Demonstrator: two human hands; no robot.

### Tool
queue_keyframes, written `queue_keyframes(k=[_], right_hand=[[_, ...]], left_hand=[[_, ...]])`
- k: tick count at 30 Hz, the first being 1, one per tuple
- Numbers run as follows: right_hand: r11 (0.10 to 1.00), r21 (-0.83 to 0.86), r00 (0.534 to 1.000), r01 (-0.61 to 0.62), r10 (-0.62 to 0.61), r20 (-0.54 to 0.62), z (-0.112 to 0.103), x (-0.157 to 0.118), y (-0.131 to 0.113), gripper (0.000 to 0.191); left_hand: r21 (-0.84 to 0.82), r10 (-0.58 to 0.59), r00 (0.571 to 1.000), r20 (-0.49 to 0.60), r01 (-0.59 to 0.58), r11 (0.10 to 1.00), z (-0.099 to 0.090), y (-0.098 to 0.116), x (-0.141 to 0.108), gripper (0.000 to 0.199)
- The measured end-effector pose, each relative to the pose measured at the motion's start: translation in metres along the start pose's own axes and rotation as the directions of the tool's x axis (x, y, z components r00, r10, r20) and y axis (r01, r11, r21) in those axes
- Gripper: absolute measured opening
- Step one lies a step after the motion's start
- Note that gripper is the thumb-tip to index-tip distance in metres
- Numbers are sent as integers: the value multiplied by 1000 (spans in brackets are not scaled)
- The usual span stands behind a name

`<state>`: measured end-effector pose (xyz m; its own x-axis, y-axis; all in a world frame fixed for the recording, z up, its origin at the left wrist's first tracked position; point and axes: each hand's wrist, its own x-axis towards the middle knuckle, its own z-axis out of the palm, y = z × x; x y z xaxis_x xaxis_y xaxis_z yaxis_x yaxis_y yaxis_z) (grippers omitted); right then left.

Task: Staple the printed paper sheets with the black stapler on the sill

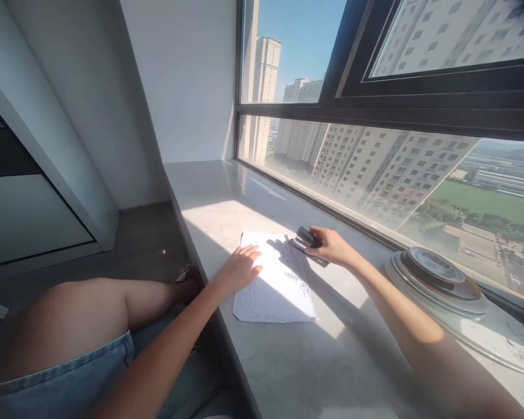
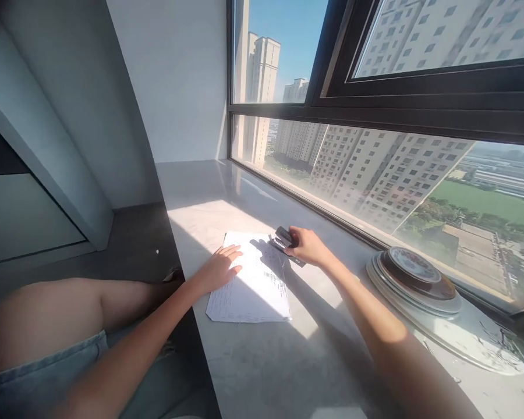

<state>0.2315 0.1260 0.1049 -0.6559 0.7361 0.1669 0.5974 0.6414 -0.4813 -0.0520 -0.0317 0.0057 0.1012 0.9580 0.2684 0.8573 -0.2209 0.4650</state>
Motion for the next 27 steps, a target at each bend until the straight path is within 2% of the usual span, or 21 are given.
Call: queue_keyframes(k=[2,6,8,11,15,20,24,27], right_hand=[[1000,-29,998,-7,9,64,-6,2,15,24],[994,-98,996,51,-44,73,-2,4,38,26],[996,-68,987,52,-41,152,-2,3,42,25],[999,31,941,8,-18,339,-8,-1,40,20],[990,113,829,-81,4,559,-18,-9,30,25],[979,198,798,45,-154,582,-23,-13,17,28],[971,238,769,-15,-141,624,-28,-11,11,37],[965,260,724,-35,-154,672,-31,-9,8,49]], left_hand=[[-19,-13,999,-30,13,1000,0,0,0,45],[-53,-6,998,-63,2,999,0,1,0,42],[-50,-19,997,-69,15,999,-1,1,0,42],[-28,-44,998,-49,42,999,-1,2,-1,43],[-16,-51,998,-37,51,999,-2,3,0,43],[-14,-38,998,-52,37,999,-1,2,0,41],[-15,-36,999,-38,35,999,-2,1,-1,41],[1,-63,998,-12,63,998,-5,0,0,43]])
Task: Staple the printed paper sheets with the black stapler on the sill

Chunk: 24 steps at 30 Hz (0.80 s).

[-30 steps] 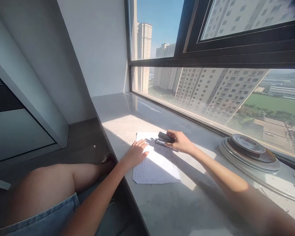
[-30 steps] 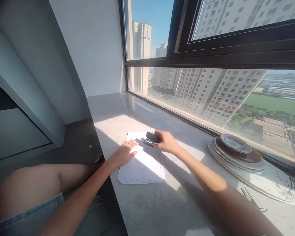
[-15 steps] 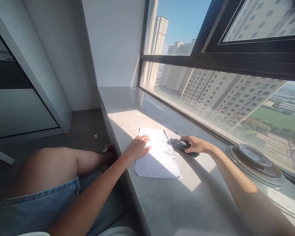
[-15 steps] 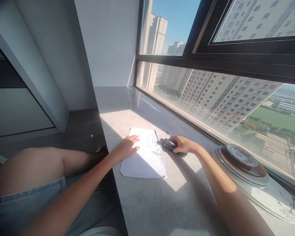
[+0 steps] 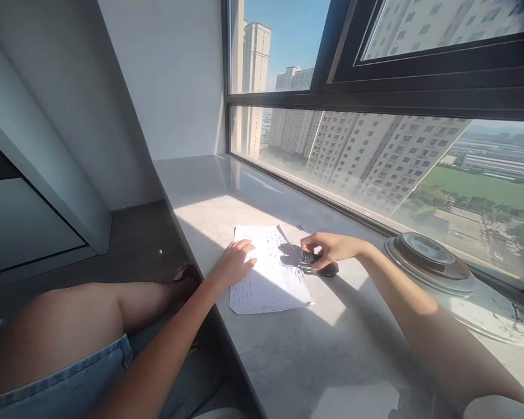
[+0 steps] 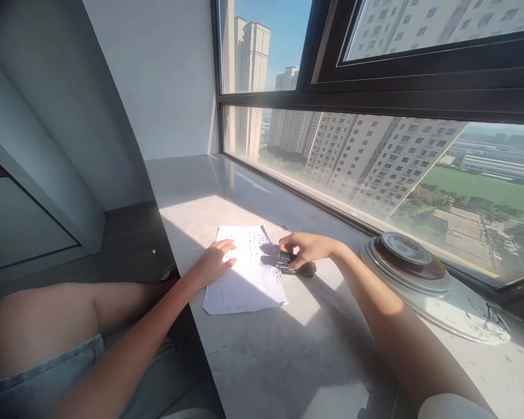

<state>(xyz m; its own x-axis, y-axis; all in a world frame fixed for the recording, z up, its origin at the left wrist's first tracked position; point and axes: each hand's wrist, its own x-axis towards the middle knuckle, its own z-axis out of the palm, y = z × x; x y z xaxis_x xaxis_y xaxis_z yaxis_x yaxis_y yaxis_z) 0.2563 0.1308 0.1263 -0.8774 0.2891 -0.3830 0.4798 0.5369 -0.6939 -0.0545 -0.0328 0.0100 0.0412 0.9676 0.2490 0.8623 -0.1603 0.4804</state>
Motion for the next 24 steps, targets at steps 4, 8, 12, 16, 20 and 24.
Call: queue_keyframes(k=[4,8,12,16,20,24], right_hand=[[998,-32,995,62,-60,75,2,2,-3,53],[999,-22,999,40,-40,25,6,7,-2,52],[993,0,993,116,-116,-14,12,15,-3,56],[993,81,969,82,-60,-241,31,34,-5,67],[979,-192,874,-73,-29,-484,60,58,-12,62],[818,-478,838,-321,10,-546,84,68,-23,47]], left_hand=[[71,57,998,26,-59,996,-5,8,0,40],[129,181,977,113,-195,972,-3,30,-8,35],[69,265,932,249,-290,955,0,46,-18,60],[72,299,905,302,-334,940,-5,48,-20,65],[94,299,897,325,-346,934,-8,47,-20,67],[82,296,905,305,-334,939,-5,44,-20,67]])
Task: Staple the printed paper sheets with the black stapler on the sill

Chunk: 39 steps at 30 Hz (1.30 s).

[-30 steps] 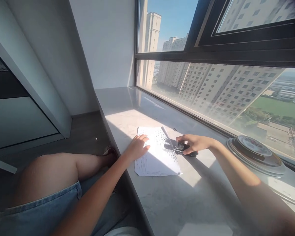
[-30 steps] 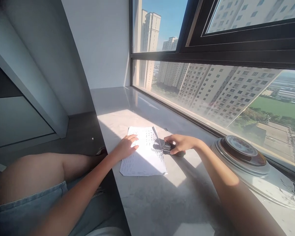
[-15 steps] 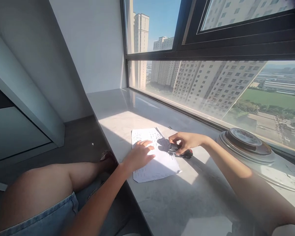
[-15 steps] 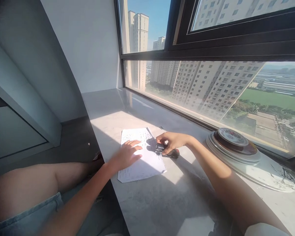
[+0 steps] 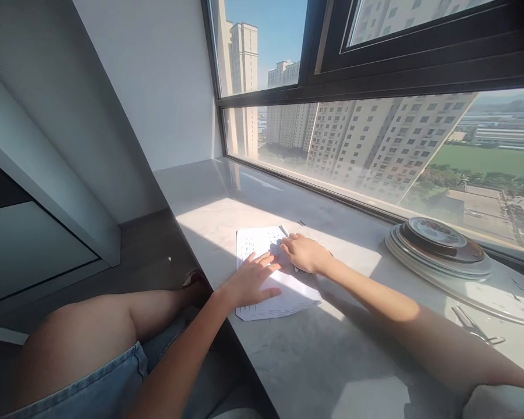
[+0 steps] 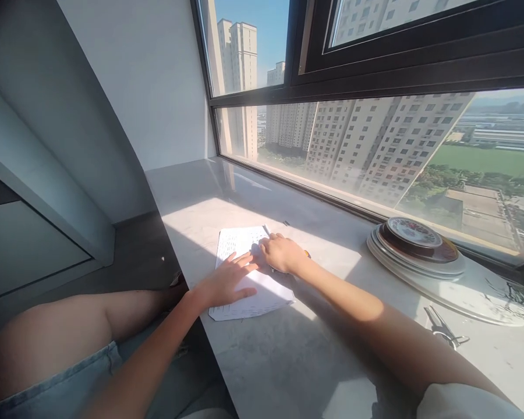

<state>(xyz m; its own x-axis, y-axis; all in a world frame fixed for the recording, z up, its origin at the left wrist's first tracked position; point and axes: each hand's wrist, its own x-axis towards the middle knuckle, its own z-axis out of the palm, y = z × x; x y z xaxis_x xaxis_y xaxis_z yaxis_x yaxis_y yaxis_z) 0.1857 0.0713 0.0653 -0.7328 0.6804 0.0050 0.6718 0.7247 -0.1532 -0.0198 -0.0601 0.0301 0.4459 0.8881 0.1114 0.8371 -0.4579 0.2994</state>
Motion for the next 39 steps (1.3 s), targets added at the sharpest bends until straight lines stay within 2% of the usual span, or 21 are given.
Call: queue_keyframes(k=[4,6,7,9,11,13,15,16,18,20,21,23,24,26,28,30,32,34,36,39], right_hand=[[978,-177,992,-113,102,-72,8,-5,-16,44],[983,-144,993,-110,104,-52,5,-3,-16,44],[994,-71,996,-86,85,-11,0,-1,-12,45],[982,189,997,24,-37,65,-14,2,3,51],[868,462,966,183,-246,81,-30,1,26,55],[774,556,876,302,-456,158,-43,-3,51,51],[774,557,801,302,-522,291,-53,-9,75,52],[803,535,786,264,-500,363,-57,-11,86,53],[870,463,799,173,-399,451,-65,-14,103,52],[907,405,860,116,-295,416,-72,-14,110,47],[910,404,905,93,-247,346,-73,-13,108,45],[887,460,979,42,-128,157,-68,-9,91,43],[864,503,995,3,-50,81,-61,-7,77,41],[861,507,1000,-28,25,12,-40,-1,42,34],[909,417,1000,-7,16,-17,-13,3,8,23],[943,330,996,40,-13,-83,8,4,-17,18],[965,258,993,40,-10,-116,18,2,-26,16],[974,227,998,1,12,-58,15,-1,-23,16],[977,204,997,-57,46,59,4,-4,-9,19],[977,162,972,-137,102,210,-18,-10,19,32]], left_hand=[[-27,-6,1000,-9,5,1000,3,-1,-1,63],[-23,-11,1000,3,11,1000,3,0,-2,64],[-20,-16,1000,4,16,1000,2,0,-2,64],[-19,-22,1000,-4,22,1000,1,0,-2,63],[-31,-20,1000,-19,19,999,1,0,-2,62],[-47,-11,1000,-22,10,999,1,1,-2,62],[-65,-8,1000,-15,7,998,0,2,-2,63],[-76,-9,1000,-13,8,997,0,2,-2,64],[-103,-5,1000,-14,4,995,-1,1,-3,64],[-131,12,1000,-24,-15,991,0,0,-3,59],[-142,25,999,-32,-29,989,1,0,-3,55],[-153,58,997,-57,-66,986,3,0,-4,47],[-150,74,994,-79,-85,985,4,1,-4,43],[-130,102,985,-136,-120,984,5,4,-6,34],[-108,98,970,-221,-125,986,3,5,-10,29],[-105,22,942,-335,-61,993,-2,0,-17,37],[-106,-96,904,-418,57,993,-7,-13,-27,39],[-82,-205,881,-425,189,979,-11,-31,-38,31],[-60,-309,863,-399,311,948,-11,-48,-48,26],[-36,-379,841,-387,396,917,-7,-60,-55,22]])
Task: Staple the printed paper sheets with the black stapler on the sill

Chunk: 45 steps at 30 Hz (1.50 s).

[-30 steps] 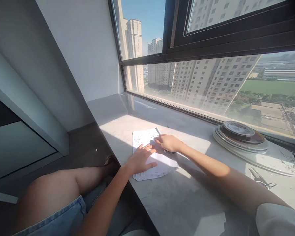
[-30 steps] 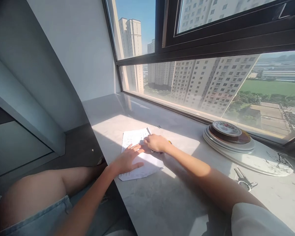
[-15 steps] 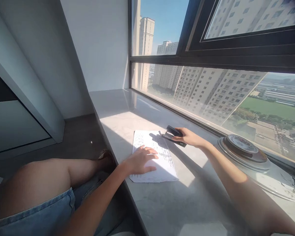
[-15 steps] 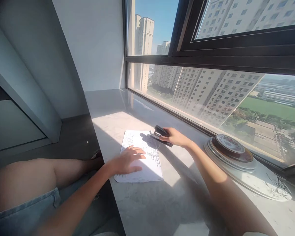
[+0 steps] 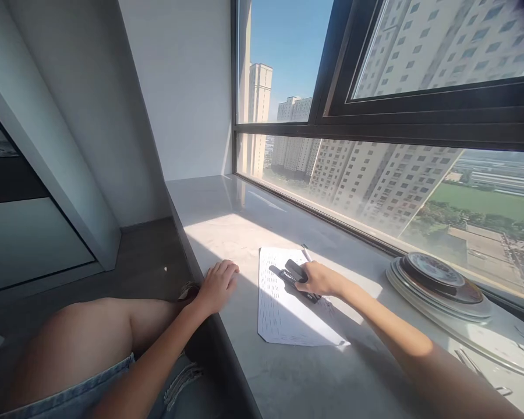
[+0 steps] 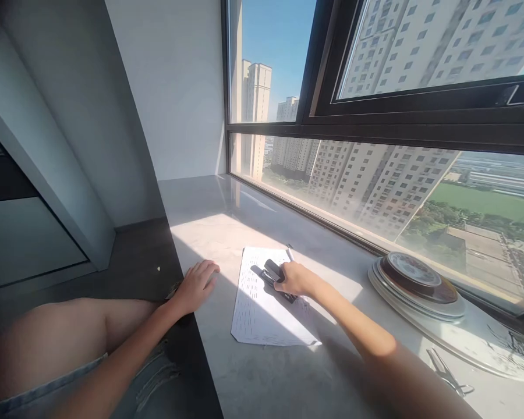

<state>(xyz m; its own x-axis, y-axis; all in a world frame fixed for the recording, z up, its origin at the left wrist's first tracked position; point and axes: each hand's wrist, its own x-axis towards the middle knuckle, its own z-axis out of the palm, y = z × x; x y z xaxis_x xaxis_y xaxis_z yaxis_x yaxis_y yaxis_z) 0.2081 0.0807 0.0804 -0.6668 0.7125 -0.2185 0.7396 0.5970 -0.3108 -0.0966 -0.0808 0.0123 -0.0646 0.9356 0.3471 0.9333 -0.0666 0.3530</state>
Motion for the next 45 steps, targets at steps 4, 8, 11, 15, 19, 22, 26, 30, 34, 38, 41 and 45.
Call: queue_keyframes(k=[4,8,11,15,19,22,26,30,34,38,41,45], right_hand=[[973,231,950,5,-76,301,-36,-11,35,59],[918,390,944,77,-192,267,-55,-7,62,70],[975,178,936,131,-62,-347,-34,16,73,64],[993,-107,876,40,-87,-474,20,60,76,50],[968,-249,949,-32,-49,-312,48,91,57,56],[967,-256,967,-17,-49,-252,50,106,20,59],[981,-176,977,86,-118,-179,53,123,-45,66],[978,-132,975,163,-181,-132,59,138,-95,67],[969,-148,971,199,-215,-106,62,143,-110,70],[975,-173,985,138,-154,-82,62,134,-96,76],[977,-211,995,28,-47,-89,58,121,-68,75],[971,-227,994,-70,49,-98,48,102,-21,72]], left_hand=[[44,-18,999,-45,20,999,6,4,-2,24],[34,-18,999,-39,20,999,5,7,-2,26],[48,-17,999,-46,19,999,5,6,-3,25],[56,-15,997,-71,19,998,7,4,-3,26],[40,-27,997,-66,30,999,7,5,-1,25],[-22,-23,995,-96,21,1000,8,5,-3,22],[-123,-80,940,-331,41,992,12,0,-12,17],[-173,-148,860,-488,71,982,16,-7,-20,18],[-211,-172,838,-518,70,975,16,-13,-23,20],[-232,-193,860,-473,89,969,9,-17,-25,24],[-211,-184,891,-414,103,972,0,-13,-27,34],[-228,-7,975,-221,-45,973,-2,12,-30,44]])
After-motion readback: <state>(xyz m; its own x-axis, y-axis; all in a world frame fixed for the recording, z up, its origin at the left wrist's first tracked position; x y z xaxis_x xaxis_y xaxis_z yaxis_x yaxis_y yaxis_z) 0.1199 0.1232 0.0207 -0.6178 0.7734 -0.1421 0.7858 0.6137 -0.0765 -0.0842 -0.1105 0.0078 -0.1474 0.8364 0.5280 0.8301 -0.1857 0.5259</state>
